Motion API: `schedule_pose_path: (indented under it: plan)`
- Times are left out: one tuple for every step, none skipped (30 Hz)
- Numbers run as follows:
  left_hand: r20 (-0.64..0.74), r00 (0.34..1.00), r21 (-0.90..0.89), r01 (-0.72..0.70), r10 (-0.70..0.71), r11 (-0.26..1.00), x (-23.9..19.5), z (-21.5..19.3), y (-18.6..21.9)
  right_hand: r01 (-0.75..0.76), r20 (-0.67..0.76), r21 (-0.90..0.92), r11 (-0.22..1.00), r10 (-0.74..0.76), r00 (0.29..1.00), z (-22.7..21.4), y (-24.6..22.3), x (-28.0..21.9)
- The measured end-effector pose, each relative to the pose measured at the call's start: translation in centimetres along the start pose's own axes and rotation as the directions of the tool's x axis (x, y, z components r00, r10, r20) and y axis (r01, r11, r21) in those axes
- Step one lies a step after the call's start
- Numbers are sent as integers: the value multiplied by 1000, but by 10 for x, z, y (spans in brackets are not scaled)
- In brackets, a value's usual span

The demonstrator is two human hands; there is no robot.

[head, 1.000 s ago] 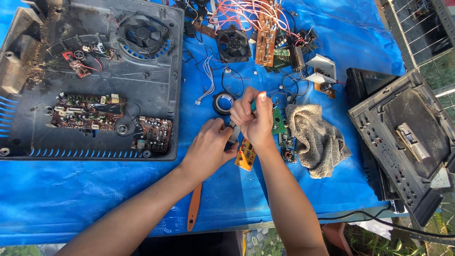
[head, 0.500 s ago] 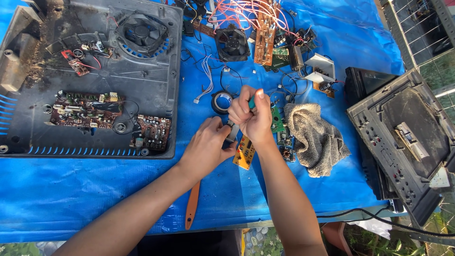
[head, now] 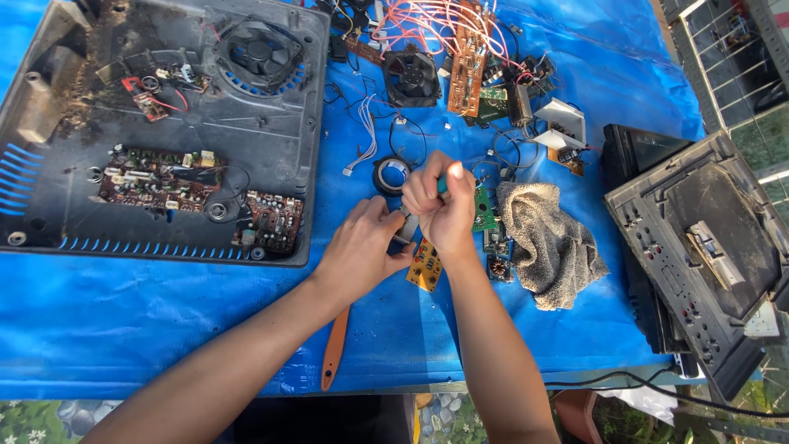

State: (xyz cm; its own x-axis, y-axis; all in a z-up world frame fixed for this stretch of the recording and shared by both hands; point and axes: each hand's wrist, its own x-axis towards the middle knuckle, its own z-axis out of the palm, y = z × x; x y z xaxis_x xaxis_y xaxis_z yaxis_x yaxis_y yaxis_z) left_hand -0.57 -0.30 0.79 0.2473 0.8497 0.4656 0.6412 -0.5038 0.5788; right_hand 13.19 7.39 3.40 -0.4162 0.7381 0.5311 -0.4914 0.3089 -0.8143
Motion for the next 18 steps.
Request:
schedule_pose_path:
  plan:
    - [-7, 1000, 5, 5, -5, 1000, 0, 0, 0, 0, 9, 4, 1000, 0, 1000, 2, -1, -3]
    - [-18, 1000, 57, -4, 5, 998, -1, -1, -1, 15, -81, -38, 999, -18, 997, 4, -2, -5]
    - [-30, 1000, 113, -4, 8, 994, -3, -2, -2, 23, -165, -76, 997, -35, 986, 7, -2, -8]
    - [-39, 999, 122, 9, -4, 993, -6, 6, -5, 20, -152, -65, 998, -29, 988, 10, -8, -12]
    - [-44, 999, 114, 23, -18, 993, -8, 13, -10, 27, -231, -79, 996, -44, 972, 14, -12, -12]
    - [-49, 998, 107, 37, -32, 994, -10, 18, -16, 31, -309, -94, 995, -58, 949, 18, -16, -12]
    - [-69, 996, 126, 61, -53, 990, -11, 19, -17, 28, -284, -71, 997, -47, 958, 23, -22, -12]
    - [-81, 996, 128, 33, -22, 991, -13, 20, -18, -13, -353, -113, 993, -28, 935, 27, -29, -12]
    - [-95, 995, 130, 2, 10, 992, -13, 22, -19, -57, -418, -156, 986, -14, 908, 30, -36, -11]
    - [-116, 993, 148, 26, -9, 989, -14, 23, -17, -57, -392, -139, 989, -2, 920, 30, -35, -12]
    - [-137, 990, 154, 3, 18, 988, -14, 23, -15, -66, -414, -131, 989, 6, 910, 31, -34, -13]
    - [-158, 986, 162, -20, 46, 987, -14, 24, -14, -75, -436, -122, 990, 14, 900, 31, -34, -13]
    - [-172, 985, 175, -2, 32, 985, -15, 21, -12, -77, -417, -110, 991, 25, 909, 27, -27, -14]
    - [-154, 987, 165, -22, 48, 986, -14, 20, -10, -32, -439, -94, 995, -12, 898, 23, -20, -14]
    - [-132, 989, 150, -46, 66, 988, -14, 18, -8, 12, -469, -82, 997, -49, 882, 18, -14, -16]
    - [-140, 989, 157, -33, 55, 987, -13, 15, -8, 7, -458, -72, 997, -40, 888, 22, -13, -14]
    - [-134, 989, 155, -41, 62, 987, -13, 13, -7, 2, -429, -140, 990, -62, 901, 25, -14, -13]
    - [-128, 989, 154, -50, 70, 987, -13, 11, -6, -1, -397, -207, 978, -83, 914, 27, -15, -13]
